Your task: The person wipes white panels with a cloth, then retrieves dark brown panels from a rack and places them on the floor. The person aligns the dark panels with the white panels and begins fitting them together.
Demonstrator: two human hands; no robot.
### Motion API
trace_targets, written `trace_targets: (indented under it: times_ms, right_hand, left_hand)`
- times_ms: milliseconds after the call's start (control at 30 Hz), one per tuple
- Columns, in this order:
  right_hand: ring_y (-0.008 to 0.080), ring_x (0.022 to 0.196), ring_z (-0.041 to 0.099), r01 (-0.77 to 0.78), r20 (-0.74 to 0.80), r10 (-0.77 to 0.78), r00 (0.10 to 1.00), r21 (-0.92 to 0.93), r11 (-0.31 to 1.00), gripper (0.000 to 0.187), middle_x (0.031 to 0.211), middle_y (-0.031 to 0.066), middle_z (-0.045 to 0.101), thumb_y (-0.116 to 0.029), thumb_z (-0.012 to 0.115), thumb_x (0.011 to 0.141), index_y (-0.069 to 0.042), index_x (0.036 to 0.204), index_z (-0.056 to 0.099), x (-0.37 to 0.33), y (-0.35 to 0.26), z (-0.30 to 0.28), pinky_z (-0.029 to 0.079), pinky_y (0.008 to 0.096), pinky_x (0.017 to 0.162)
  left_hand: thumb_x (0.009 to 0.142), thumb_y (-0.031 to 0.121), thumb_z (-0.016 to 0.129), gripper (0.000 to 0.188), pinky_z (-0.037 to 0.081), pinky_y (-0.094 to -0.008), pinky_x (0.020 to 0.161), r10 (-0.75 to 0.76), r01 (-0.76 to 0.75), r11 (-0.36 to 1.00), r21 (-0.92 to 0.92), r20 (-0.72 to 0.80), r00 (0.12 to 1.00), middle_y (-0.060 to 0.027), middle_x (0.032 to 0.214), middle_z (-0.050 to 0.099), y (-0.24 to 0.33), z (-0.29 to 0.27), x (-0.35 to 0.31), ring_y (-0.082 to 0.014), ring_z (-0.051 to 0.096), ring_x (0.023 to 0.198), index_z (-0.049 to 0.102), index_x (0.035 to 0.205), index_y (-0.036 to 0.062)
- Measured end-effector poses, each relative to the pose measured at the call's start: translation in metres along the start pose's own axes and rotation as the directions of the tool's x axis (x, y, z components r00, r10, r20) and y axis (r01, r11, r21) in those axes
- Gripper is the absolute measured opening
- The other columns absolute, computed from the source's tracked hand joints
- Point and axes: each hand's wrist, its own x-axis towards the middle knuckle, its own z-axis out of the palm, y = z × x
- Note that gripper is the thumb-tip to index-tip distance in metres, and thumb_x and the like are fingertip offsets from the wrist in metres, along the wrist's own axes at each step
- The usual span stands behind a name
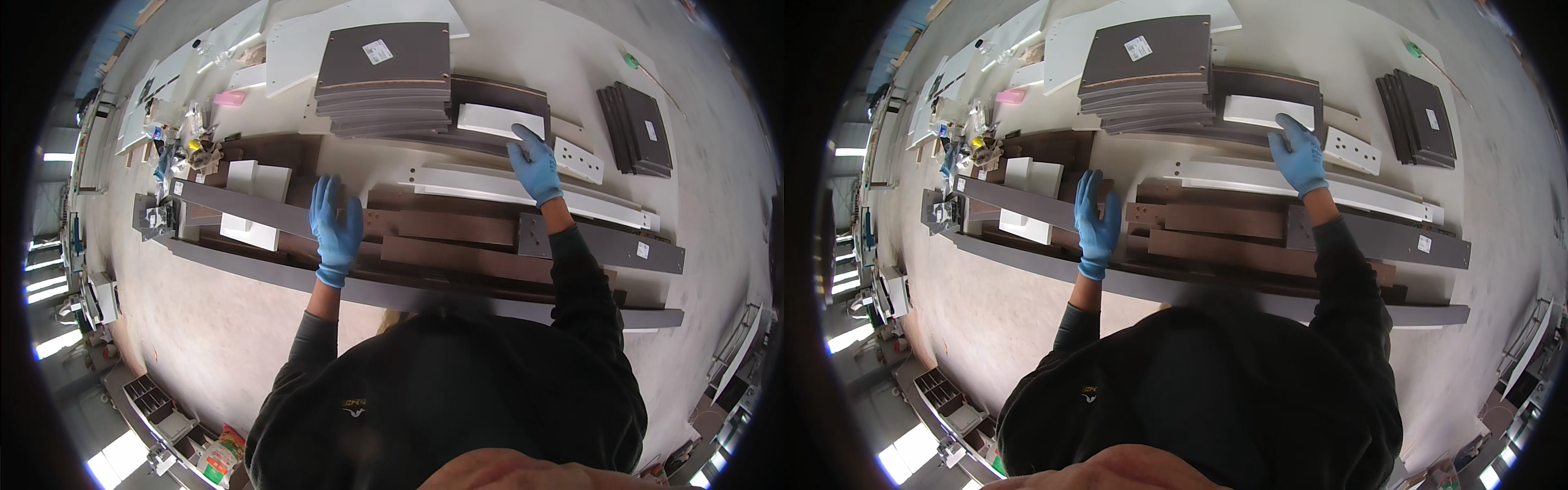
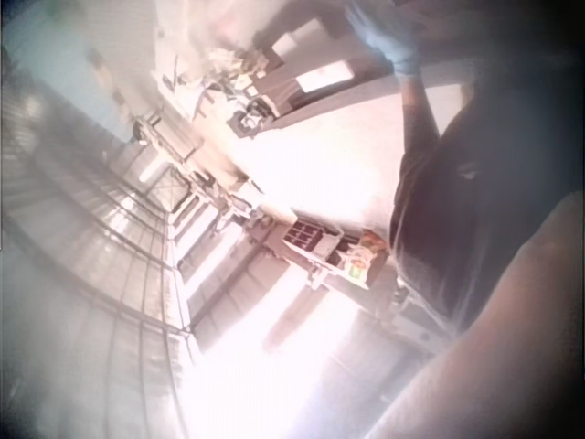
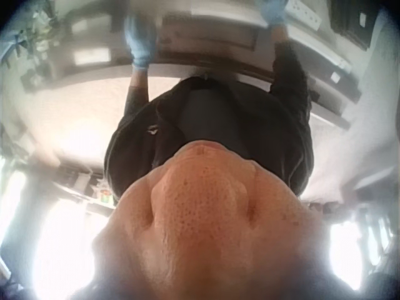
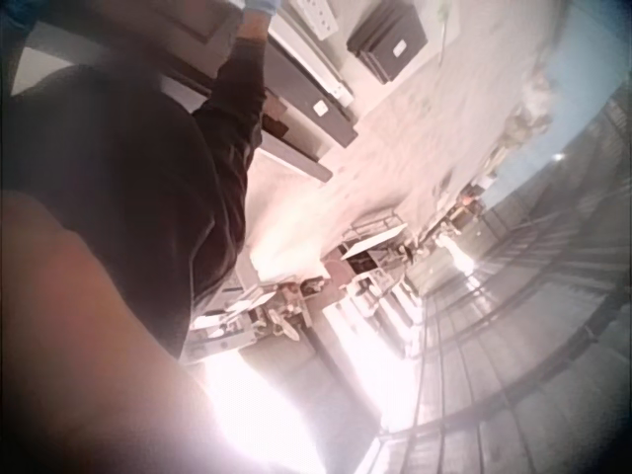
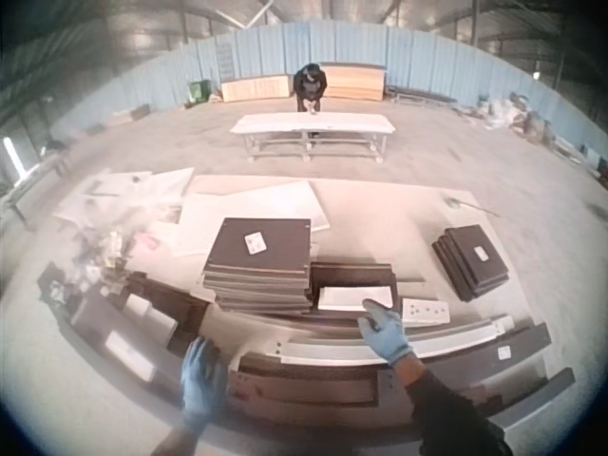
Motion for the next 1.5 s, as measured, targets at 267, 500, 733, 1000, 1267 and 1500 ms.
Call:
trace_targets:
  times_ms: [267,500,733,1000,1267,1500]
  right_hand:
    - [0.0189,0.124,0.065,-0.182,0.068,0.169,0.983,0.312,0.933,0.042,0.139,0.0116,0.069,-0.027,0.063,0.109,-0.001,0.142,0.065,0.064,-0.023,0.081,0.049,0.0327,0.11]
    - [0.0234,0.128,0.061,-0.359,0.056,0.375,0.925,0.443,0.821,0.061,0.139,0.0136,0.068,-0.044,0.062,0.107,0.004,0.145,0.06,0.133,-0.053,0.118,0.043,0.0338,0.114]
    - [0.0182,0.108,0.069,-0.392,0.119,0.397,0.91,0.558,0.731,0.042,0.124,0.0105,0.074,-0.021,0.076,0.099,0.004,0.132,0.068,0.139,-0.088,0.139,0.056,0.0317,0.098]
    - [0.0407,0.123,0.068,-0.449,0.049,0.452,0.891,0.255,0.856,0.068,0.126,0.0226,0.073,-0.052,0.075,0.091,-0.005,0.138,0.064,0.136,-0.113,0.127,0.054,0.044,0.103]
    - [0.0417,0.122,0.067,-0.46,0.105,0.454,0.885,0.347,0.817,0.065,0.129,0.0228,0.072,-0.049,0.074,0.091,-0.007,0.139,0.064,0.134,-0.135,0.104,0.053,0.0445,0.103]
    - [0.0407,0.127,0.065,-0.387,0.043,0.404,0.914,0.396,0.833,0.072,0.136,0.0238,0.068,-0.054,0.073,0.092,-0.002,0.141,0.062,0.115,-0.083,0.096,0.05,0.043,0.109]
  left_hand:
    - [0.107,0.019,0.066,0.047,0.05,-0.0338,0.106,-0.396,0.32,0.823,-0.469,-0.071,0.915,-0.0136,0.136,0.068,-0.067,0.026,0.097,-0.0207,0.063,0.122,0.056,0.146,-0.0048]
    - [0.102,0.048,0.066,0.062,0.053,-0.0376,0.098,-0.521,0.447,0.807,-0.387,-0.108,0.847,-0.022,0.115,0.076,-0.108,0.054,0.2,-0.0311,0.072,0.109,0.067,0.13,-0.0075]
    - [0.111,0.029,0.058,0.043,0.054,-0.0312,0.097,-0.481,0.45,0.325,-0.832,0.265,0.836,-0.0056,0.114,0.075,-0.125,0.091,0.2,-0.0179,0.069,0.108,0.072,0.123,-0.0091]
    - [0.111,0.042,0.058,0.053,0.055,-0.0313,0.091,-0.51,0.544,0.475,-0.692,0.287,0.811,-0.0068,0.113,0.073,-0.14,0.09,0.208,-0.0136,0.064,0.099,0.072,0.127,-0.007]
    - [0.109,0.052,0.055,0.064,0.058,-0.0353,0.088,-0.489,0.528,0.463,-0.712,0.292,0.822,-0.012,0.112,0.075,-0.137,0.093,0.205,-0.0206,0.071,0.096,0.07,0.127,-0.0074]
    - [0.106,0.052,0.059,0.065,0.057,-0.0356,0.09,-0.483,0.552,0.542,-0.634,0.302,0.822,-0.0123,0.117,0.073,-0.153,0.088,0.211,-0.0215,0.07,0.101,0.068,0.131,-0.0071]
